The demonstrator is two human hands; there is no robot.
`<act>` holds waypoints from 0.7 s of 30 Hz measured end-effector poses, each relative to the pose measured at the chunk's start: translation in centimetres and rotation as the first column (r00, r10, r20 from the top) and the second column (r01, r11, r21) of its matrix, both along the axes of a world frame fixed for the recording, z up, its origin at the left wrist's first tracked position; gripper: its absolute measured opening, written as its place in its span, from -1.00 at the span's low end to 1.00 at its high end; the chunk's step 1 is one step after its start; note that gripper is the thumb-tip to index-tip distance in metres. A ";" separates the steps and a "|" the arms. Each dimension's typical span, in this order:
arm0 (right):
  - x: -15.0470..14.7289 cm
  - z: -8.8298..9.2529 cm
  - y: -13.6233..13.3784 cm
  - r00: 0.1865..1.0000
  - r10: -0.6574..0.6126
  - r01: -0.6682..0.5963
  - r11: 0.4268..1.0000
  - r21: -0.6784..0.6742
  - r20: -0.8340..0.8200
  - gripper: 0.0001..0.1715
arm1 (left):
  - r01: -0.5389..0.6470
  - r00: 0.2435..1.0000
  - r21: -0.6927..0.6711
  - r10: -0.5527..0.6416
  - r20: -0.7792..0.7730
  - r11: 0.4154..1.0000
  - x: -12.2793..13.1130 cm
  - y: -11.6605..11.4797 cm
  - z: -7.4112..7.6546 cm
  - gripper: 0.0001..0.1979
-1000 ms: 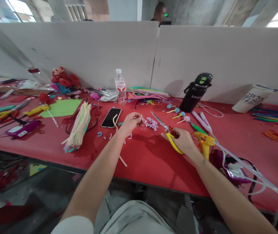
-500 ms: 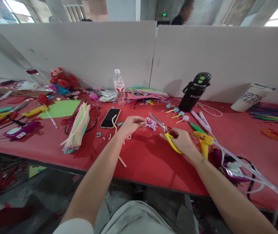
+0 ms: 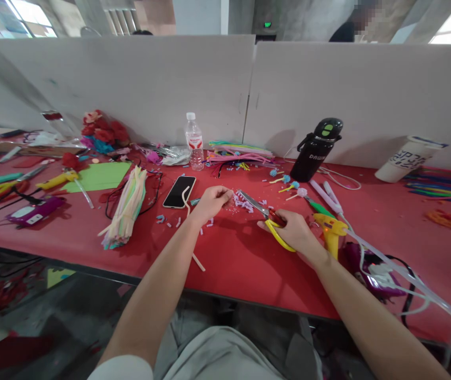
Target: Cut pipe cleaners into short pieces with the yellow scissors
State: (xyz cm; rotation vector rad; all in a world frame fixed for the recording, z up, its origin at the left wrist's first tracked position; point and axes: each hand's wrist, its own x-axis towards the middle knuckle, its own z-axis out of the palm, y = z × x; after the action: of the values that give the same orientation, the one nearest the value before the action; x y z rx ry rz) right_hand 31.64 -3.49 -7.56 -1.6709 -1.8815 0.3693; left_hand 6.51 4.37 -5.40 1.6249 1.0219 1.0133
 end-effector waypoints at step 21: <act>0.3 -0.4 0.3 0.999 0.045 -0.045 0.999 -0.022 -0.027 -0.40 | -0.037 0.994 0.241 0.061 -0.093 0.970 0.8 -1.2 1.1 -0.72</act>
State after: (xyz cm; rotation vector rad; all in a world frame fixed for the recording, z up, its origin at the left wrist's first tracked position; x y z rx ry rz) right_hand 31.92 -3.23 -7.98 -1.6325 -1.9046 0.4298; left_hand 7.27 3.14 -4.31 1.8706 1.0418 1.1330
